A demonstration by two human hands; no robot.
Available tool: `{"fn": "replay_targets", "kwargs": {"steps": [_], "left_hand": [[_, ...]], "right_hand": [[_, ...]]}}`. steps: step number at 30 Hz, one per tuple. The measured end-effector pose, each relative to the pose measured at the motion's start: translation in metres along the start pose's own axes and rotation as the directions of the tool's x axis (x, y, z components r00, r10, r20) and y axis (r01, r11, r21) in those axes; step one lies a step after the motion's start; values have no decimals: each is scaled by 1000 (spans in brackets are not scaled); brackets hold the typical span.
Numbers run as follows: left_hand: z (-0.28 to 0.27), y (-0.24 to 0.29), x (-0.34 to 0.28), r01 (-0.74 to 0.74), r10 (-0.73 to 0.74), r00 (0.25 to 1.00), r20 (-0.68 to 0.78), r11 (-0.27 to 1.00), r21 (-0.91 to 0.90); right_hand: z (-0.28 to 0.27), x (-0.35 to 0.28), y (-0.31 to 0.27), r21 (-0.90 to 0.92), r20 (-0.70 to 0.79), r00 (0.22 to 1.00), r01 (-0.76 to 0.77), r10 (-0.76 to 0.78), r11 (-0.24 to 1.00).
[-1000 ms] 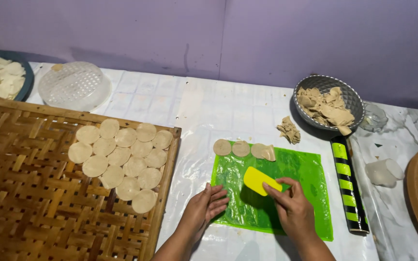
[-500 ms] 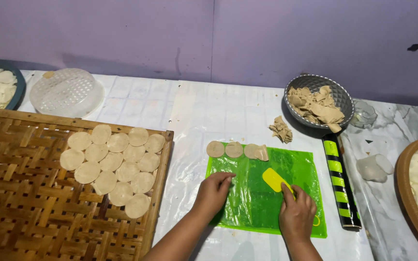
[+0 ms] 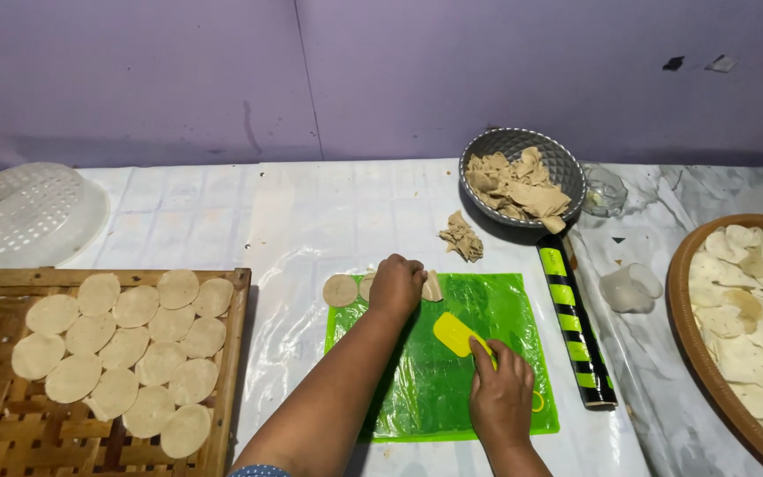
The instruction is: Arranging small circular pieces of dough from a work mat onto a woven wooden tray for drying or further processing.
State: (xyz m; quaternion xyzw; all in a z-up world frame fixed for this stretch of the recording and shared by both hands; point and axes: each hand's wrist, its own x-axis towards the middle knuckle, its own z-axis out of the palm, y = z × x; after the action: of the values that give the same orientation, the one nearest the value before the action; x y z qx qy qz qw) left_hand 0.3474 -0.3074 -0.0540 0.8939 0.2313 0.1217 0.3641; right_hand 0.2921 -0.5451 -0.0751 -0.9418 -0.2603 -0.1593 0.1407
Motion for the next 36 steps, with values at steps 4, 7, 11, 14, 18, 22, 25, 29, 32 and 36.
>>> {"fn": "replay_targets", "kwargs": {"steps": [4, 7, 11, 14, 18, 22, 25, 29, 32, 36], "left_hand": [[-8, 11, 1, 29, -31, 998, 47, 999, 27], [-10, 14, 3, 64, -66, 994, 91, 998, 27], [-2, 8, 4, 86, -87, 993, 82, 996, 14], [-1, 8, 0, 75, -75, 994, 83, 997, 5], [3, 9, 2, 68, -70, 996, 59, 997, 32], [2, 12, -5, 31, -31, 999, 22, 999, -16], [-13, 22, -20, 0, -3, 1000, -28, 994, -114], [-50, 21, -57, 38, -50, 998, -26, 938, -345], [-83, 7, -96, 39, -93, 991, -100, 894, -447], [-142, -14, -155, 193, -283, 956, -75, 801, -567]], "right_hand": [[1, -1, 0, -4, -21, 1000, 7, -7, 1000], [1, -1, 0, -12, -32, 999, 17, -17, 1000], [3, -1, 1, -9, -20, 1000, 10, -10, 1000], [4, -1, 0, -11, -39, 999, 13, -13, 1000], [4, -1, -1, -27, -34, 999, -5, 4, 1000], [5, -1, 0, -26, -31, 999, -8, 7, 1000], [4, -1, 1, -33, -35, 999, -3, 1, 999], [5, -2, 1, -21, -64, 998, 19, -21, 1000], [5, -3, 1, -24, -77, 996, 32, -34, 999], [7, -6, 2, -61, -28, 1000, -8, 6, 998]]}}
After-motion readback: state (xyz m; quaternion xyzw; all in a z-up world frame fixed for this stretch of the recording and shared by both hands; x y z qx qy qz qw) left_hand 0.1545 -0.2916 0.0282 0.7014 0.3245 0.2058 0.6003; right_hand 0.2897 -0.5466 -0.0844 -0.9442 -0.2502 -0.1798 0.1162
